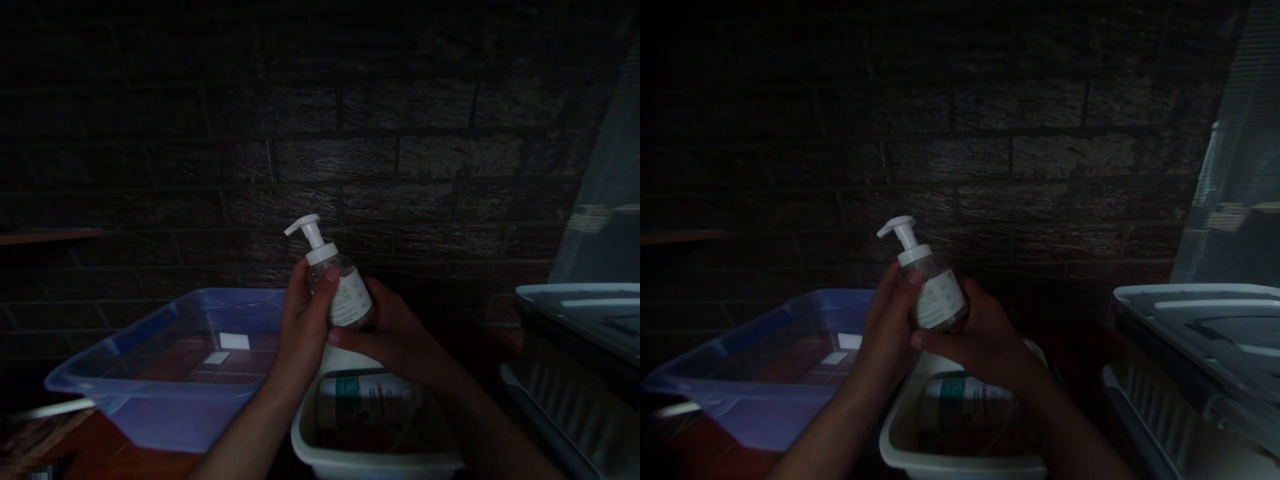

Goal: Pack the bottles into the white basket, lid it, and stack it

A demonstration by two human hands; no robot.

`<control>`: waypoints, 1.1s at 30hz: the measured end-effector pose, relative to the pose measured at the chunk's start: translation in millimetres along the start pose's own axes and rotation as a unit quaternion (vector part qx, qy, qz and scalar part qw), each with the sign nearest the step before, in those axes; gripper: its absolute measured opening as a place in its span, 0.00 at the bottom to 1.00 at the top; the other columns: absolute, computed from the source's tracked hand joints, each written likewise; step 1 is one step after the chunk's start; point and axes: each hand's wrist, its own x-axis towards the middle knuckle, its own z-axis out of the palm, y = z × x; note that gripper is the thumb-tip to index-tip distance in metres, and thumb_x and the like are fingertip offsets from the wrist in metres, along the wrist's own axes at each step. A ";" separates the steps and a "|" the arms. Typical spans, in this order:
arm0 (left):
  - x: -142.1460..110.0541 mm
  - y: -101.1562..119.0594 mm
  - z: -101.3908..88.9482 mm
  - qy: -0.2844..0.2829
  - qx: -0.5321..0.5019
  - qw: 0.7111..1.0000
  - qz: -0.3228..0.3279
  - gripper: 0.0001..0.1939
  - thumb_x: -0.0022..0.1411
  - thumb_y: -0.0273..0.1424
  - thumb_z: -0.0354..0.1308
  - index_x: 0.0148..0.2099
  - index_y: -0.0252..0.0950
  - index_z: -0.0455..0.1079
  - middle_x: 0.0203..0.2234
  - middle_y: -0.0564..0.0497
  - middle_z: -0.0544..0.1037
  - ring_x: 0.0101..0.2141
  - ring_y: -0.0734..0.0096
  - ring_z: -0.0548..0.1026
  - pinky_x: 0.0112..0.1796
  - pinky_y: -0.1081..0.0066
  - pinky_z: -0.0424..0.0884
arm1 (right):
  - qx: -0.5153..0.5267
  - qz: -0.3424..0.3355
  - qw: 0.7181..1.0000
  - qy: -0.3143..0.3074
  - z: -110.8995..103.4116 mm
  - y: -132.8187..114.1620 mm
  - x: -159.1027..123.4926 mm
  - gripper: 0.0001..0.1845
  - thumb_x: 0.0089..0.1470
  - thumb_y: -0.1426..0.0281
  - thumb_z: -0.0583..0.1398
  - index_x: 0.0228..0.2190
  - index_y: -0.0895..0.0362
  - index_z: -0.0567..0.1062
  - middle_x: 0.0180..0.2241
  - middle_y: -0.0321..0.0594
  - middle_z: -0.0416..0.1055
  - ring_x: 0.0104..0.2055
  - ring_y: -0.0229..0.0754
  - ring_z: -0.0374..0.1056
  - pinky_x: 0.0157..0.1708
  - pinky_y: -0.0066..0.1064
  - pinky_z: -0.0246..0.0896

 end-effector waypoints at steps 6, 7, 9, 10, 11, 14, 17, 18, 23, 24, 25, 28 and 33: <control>-1.0 -0.9 -1.1 -0.008 -0.004 1.000 0.001 0.21 0.64 0.44 0.66 0.54 0.40 0.74 0.40 0.49 0.81 0.36 0.65 0.79 0.34 0.70 0.75 | 0.011 0.019 0.999 -0.029 -0.8 -1.4 -1.0 0.38 0.47 0.59 0.76 0.56 0.51 0.72 0.50 0.43 0.79 0.52 0.53 0.76 0.50 0.44 0.73; -0.7 -1.4 -1.6 -0.010 -0.004 1.000 0.003 0.20 0.64 0.44 0.65 0.54 0.39 0.75 0.40 0.49 0.81 0.36 0.65 0.79 0.34 0.70 0.75 | 0.018 0.019 0.999 -0.035 -1.1 -1.4 -0.9 0.36 0.49 0.58 0.75 0.56 0.51 0.72 0.50 0.43 0.79 0.52 0.52 0.76 0.50 0.44 0.73; 0.1 -2.3 -2.7 -0.013 -0.010 1.000 0.002 0.20 0.65 0.44 0.64 0.53 0.39 0.75 0.40 0.48 0.81 0.36 0.65 0.79 0.34 0.69 0.74 | 0.030 0.013 0.998 -0.045 -1.5 -1.3 -0.4 0.33 0.52 0.58 0.73 0.56 0.51 0.73 0.50 0.42 0.79 0.52 0.52 0.76 0.50 0.43 0.72; 0.6 -2.5 -3.2 -0.012 -0.013 1.000 0.001 0.20 0.65 0.45 0.64 0.52 0.38 0.75 0.40 0.48 0.81 0.36 0.64 0.78 0.34 0.69 0.74 | 0.036 0.008 0.998 -0.045 -1.4 -1.4 -0.2 0.31 0.53 0.58 0.73 0.56 0.51 0.73 0.50 0.42 0.79 0.51 0.51 0.76 0.50 0.43 0.72; 1.0 -2.6 -3.6 -0.009 -0.016 1.000 -0.001 0.20 0.65 0.45 0.64 0.52 0.38 0.75 0.41 0.48 0.81 0.36 0.64 0.78 0.35 0.68 0.75 | 0.041 0.006 0.998 -0.045 -1.0 -1.6 -0.1 0.30 0.54 0.58 0.72 0.55 0.51 0.73 0.50 0.42 0.79 0.50 0.51 0.76 0.50 0.43 0.72; 2.2 -2.2 -4.4 0.003 -0.015 1.000 0.001 0.20 0.65 0.45 0.63 0.53 0.39 0.75 0.42 0.48 0.80 0.39 0.62 0.78 0.37 0.67 0.75 | 0.058 0.009 0.997 -0.041 0.7 -2.7 -0.5 0.30 0.53 0.59 0.73 0.54 0.52 0.73 0.48 0.43 0.80 0.50 0.51 0.77 0.49 0.43 0.72; 2.8 -1.2 -4.6 0.004 -0.012 1.000 0.010 0.19 0.65 0.45 0.63 0.54 0.42 0.74 0.42 0.49 0.79 0.38 0.64 0.77 0.36 0.69 0.74 | 0.040 -0.004 0.999 -0.011 1.5 -2.2 -1.5 0.31 0.51 0.59 0.74 0.54 0.50 0.73 0.46 0.42 0.80 0.49 0.51 0.76 0.48 0.44 0.73; 2.9 -0.8 -4.4 0.004 -0.012 1.000 0.014 0.18 0.65 0.45 0.63 0.53 0.42 0.74 0.41 0.50 0.79 0.38 0.65 0.77 0.35 0.70 0.74 | 0.024 -0.011 1.000 0.004 1.3 -1.4 -1.7 0.32 0.50 0.59 0.74 0.54 0.50 0.74 0.46 0.42 0.80 0.49 0.52 0.76 0.48 0.44 0.72; 1.2 1.9 -1.4 0.005 0.003 1.000 0.020 0.19 0.64 0.45 0.66 0.52 0.41 0.74 0.39 0.51 0.78 0.35 0.69 0.76 0.33 0.72 0.73 | -0.038 -0.019 0.998 0.036 -0.6 2.6 -1.3 0.35 0.43 0.59 0.77 0.51 0.50 0.74 0.47 0.43 0.79 0.49 0.52 0.75 0.47 0.45 0.72; 0.7 2.5 -0.8 0.006 0.004 1.000 0.019 0.20 0.63 0.45 0.67 0.52 0.41 0.74 0.39 0.51 0.78 0.34 0.69 0.76 0.33 0.72 0.73 | -0.041 -0.017 0.998 0.034 -0.7 2.5 -1.1 0.36 0.43 0.59 0.78 0.51 0.50 0.74 0.47 0.42 0.79 0.49 0.52 0.75 0.47 0.44 0.72; 0.3 3.0 -0.5 0.006 0.003 1.000 0.016 0.20 0.63 0.45 0.67 0.52 0.41 0.74 0.39 0.51 0.79 0.34 0.69 0.76 0.32 0.72 0.73 | -0.041 -0.014 0.999 0.030 -0.7 1.9 -1.1 0.36 0.42 0.58 0.78 0.51 0.51 0.74 0.47 0.42 0.79 0.49 0.52 0.75 0.46 0.44 0.72; -0.5 3.9 -1.0 0.000 -0.001 1.000 0.009 0.20 0.63 0.45 0.66 0.52 0.41 0.74 0.37 0.51 0.79 0.33 0.69 0.76 0.31 0.72 0.72 | -0.022 0.002 1.000 0.006 -0.1 -2.4 -1.4 0.36 0.44 0.57 0.77 0.52 0.51 0.73 0.48 0.42 0.79 0.49 0.52 0.75 0.45 0.43 0.72; 0.6 2.6 -3.5 -0.009 -0.013 1.000 0.002 0.20 0.65 0.45 0.65 0.53 0.39 0.74 0.39 0.49 0.79 0.34 0.67 0.76 0.32 0.72 0.73 | 0.017 0.021 0.999 -0.041 -1.6 -8.0 -2.0 0.30 0.54 0.58 0.72 0.54 0.53 0.73 0.48 0.42 0.79 0.47 0.49 0.76 0.43 0.38 0.71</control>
